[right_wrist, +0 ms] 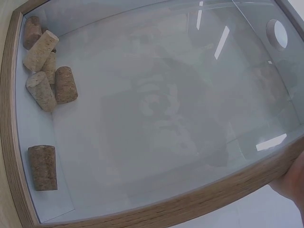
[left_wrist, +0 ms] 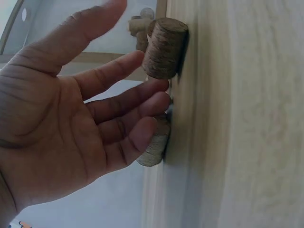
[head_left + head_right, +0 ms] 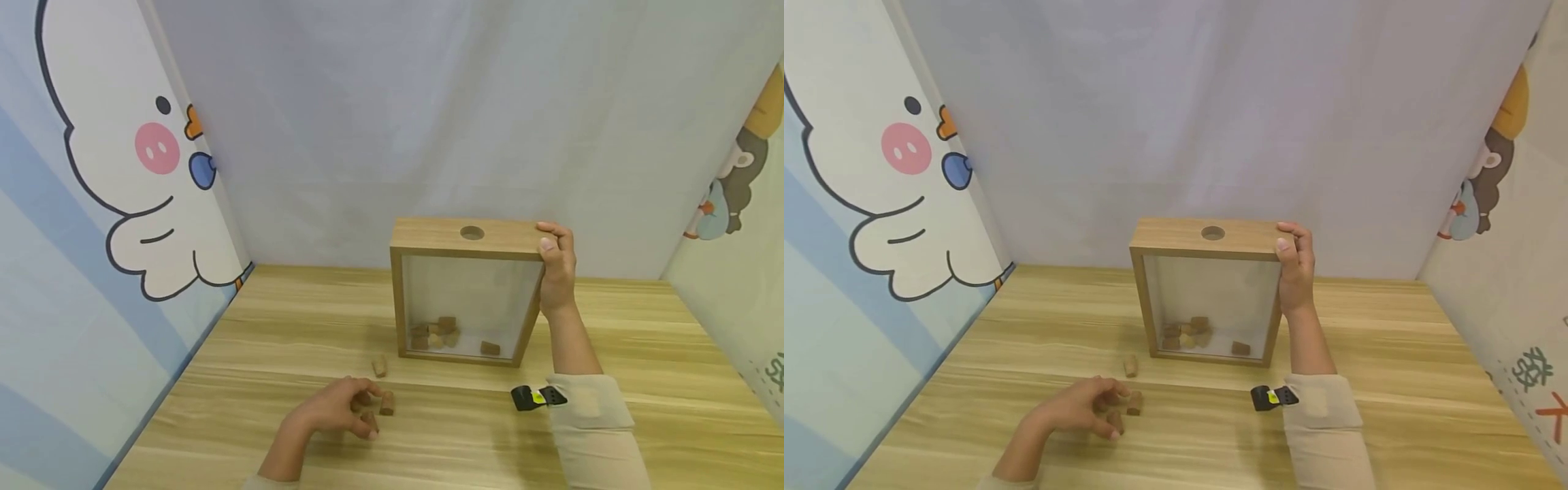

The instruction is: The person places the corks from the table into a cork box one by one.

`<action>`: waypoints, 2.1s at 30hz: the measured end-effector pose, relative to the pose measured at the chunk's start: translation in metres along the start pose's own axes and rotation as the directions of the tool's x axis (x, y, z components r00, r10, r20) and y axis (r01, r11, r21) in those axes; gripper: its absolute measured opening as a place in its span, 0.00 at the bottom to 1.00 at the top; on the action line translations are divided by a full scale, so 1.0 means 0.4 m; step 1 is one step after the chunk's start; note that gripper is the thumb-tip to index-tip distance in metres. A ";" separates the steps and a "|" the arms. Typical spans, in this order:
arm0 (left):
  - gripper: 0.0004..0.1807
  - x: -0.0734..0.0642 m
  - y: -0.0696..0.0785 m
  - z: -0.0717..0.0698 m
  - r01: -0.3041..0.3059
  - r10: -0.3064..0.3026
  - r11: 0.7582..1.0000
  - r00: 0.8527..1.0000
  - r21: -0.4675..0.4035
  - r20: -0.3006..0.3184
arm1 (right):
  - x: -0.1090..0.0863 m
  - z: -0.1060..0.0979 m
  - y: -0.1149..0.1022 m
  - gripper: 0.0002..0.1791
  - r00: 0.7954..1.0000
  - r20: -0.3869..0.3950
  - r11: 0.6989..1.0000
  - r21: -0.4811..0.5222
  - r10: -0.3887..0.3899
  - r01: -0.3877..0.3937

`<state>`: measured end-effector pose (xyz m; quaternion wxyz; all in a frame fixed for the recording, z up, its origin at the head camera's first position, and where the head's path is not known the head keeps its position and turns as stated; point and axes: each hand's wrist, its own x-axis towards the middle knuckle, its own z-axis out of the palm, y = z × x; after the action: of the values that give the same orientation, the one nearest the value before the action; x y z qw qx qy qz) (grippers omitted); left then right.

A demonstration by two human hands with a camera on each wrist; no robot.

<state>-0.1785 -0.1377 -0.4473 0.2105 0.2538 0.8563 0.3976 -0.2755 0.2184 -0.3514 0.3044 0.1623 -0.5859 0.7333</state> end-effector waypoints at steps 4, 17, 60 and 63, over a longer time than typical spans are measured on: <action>0.28 0.006 -0.009 -0.003 -0.010 0.010 1.000 1.000 0.024 -0.014 | 0.001 0.002 0.000 0.15 1.000 0.000 1.000 0.006 -0.001 0.001; 0.18 0.020 -0.015 0.002 -0.019 0.019 0.996 1.000 0.083 -0.005 | -0.001 0.002 0.000 0.15 1.000 0.002 1.000 0.012 -0.004 0.004; 0.14 0.097 0.222 -0.074 -0.438 0.112 0.856 0.674 -0.273 -0.730 | -0.001 -0.001 0.002 0.16 1.000 0.011 1.000 -0.006 -0.005 0.005; 0.14 0.108 0.271 -0.108 -0.504 0.183 0.839 0.617 -0.206 -0.765 | -0.002 0.000 -0.001 0.16 1.000 0.009 1.000 -0.018 -0.009 0.010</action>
<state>-0.2075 -0.0765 -0.3428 -0.1765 0.1913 0.7006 0.6644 -0.2748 0.2182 -0.3517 0.3067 0.1656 -0.5932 0.7257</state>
